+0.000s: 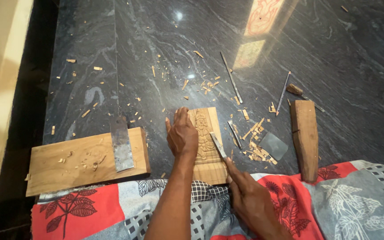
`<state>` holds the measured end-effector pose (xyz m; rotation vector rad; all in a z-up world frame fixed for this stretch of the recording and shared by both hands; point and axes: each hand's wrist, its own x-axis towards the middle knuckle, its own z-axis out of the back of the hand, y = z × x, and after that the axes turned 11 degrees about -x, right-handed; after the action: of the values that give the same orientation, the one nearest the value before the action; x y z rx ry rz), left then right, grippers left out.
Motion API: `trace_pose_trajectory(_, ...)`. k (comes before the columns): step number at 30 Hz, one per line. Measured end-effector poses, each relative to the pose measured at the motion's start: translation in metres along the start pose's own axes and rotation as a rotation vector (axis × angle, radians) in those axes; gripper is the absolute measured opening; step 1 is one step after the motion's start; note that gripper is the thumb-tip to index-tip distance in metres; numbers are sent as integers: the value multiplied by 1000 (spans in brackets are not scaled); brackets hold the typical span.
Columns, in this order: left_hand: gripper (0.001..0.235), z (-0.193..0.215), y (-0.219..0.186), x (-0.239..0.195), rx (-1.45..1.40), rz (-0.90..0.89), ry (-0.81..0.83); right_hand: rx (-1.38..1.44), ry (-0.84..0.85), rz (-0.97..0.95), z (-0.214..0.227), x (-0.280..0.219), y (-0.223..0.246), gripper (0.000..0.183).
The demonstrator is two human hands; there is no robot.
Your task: The person carves a decorative design into a small rectangular wooden block using a chisel and a wooden mallet. They hold the chisel with one hand and strike it with the mallet to remove wood shavings, occasionally adjusting the block's position.
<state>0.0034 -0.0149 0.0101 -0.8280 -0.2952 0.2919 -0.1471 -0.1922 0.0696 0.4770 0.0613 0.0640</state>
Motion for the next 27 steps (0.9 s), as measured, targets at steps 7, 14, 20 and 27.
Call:
trace_pose_trajectory(7, 35, -5, 6, 0, -9, -25, -20, 1, 22, -28, -3, 1, 2, 50)
trace_pose_trajectory(14, 33, -14, 15, 2, 2, -97, -24, -24, -20, 4, -8, -3, 10, 55)
trace_pose_trajectory(20, 34, -11, 16, 1, -12, -114, -33, 2, -45, 52, -13, 4, 3, 56)
trace_pose_trajectory(27, 32, -11, 15, 4, 3, -109, -38, -39, -83, 143, -8, 11, -2, 54)
